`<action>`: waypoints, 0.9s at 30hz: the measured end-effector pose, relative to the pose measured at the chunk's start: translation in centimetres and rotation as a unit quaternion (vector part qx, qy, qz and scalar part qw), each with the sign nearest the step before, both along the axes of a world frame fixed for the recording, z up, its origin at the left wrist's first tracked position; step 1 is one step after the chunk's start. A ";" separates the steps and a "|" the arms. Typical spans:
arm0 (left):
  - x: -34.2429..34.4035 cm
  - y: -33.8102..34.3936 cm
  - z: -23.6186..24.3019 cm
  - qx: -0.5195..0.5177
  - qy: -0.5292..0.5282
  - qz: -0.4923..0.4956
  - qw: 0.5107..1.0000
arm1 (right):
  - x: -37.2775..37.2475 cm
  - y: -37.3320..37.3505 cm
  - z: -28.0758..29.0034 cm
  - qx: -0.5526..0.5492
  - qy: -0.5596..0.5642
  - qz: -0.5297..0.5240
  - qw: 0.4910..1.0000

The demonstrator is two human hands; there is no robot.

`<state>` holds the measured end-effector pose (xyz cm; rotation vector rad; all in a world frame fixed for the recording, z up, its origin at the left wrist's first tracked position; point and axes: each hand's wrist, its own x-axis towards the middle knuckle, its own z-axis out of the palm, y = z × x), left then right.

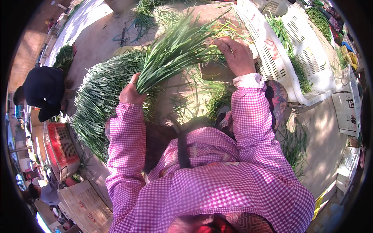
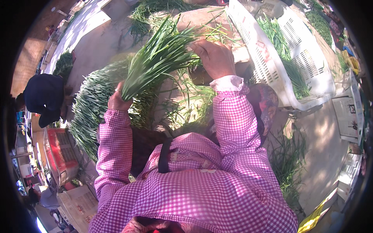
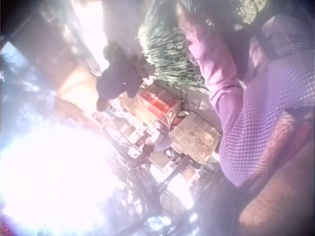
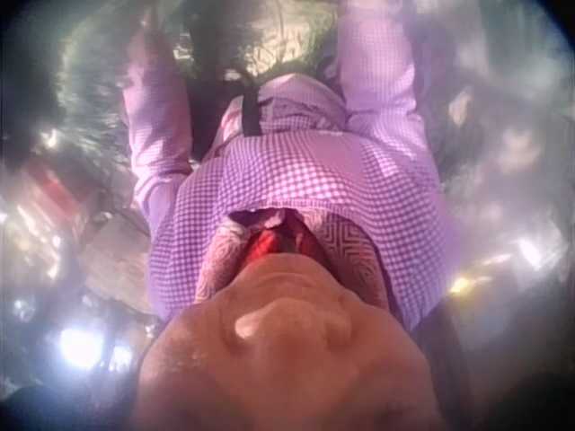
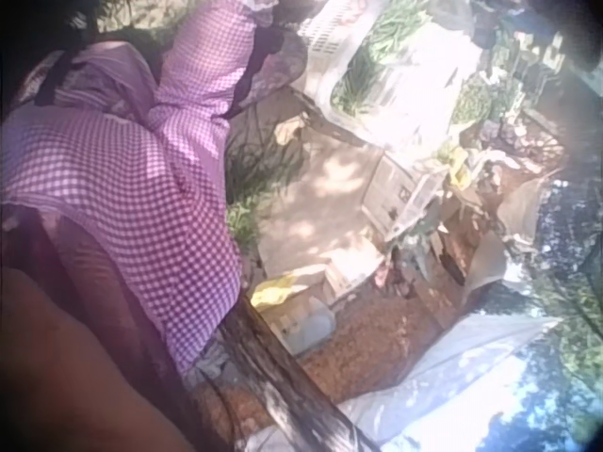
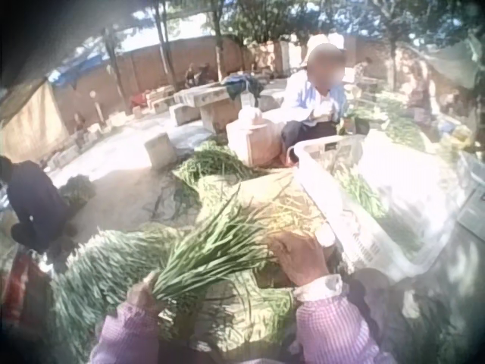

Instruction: The person sorts and cleans a bunch of green chive stalks by hand, removing individual strands and organizing them into a neat bundle.

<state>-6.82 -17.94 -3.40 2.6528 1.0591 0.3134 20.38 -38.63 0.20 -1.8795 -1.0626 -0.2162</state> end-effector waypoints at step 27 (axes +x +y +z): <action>0.4 -0.6 -0.8 0.000 -0.048 0.077 0.996 | 1.2 -1.0 1.2 0.010 0.246 0.064 0.967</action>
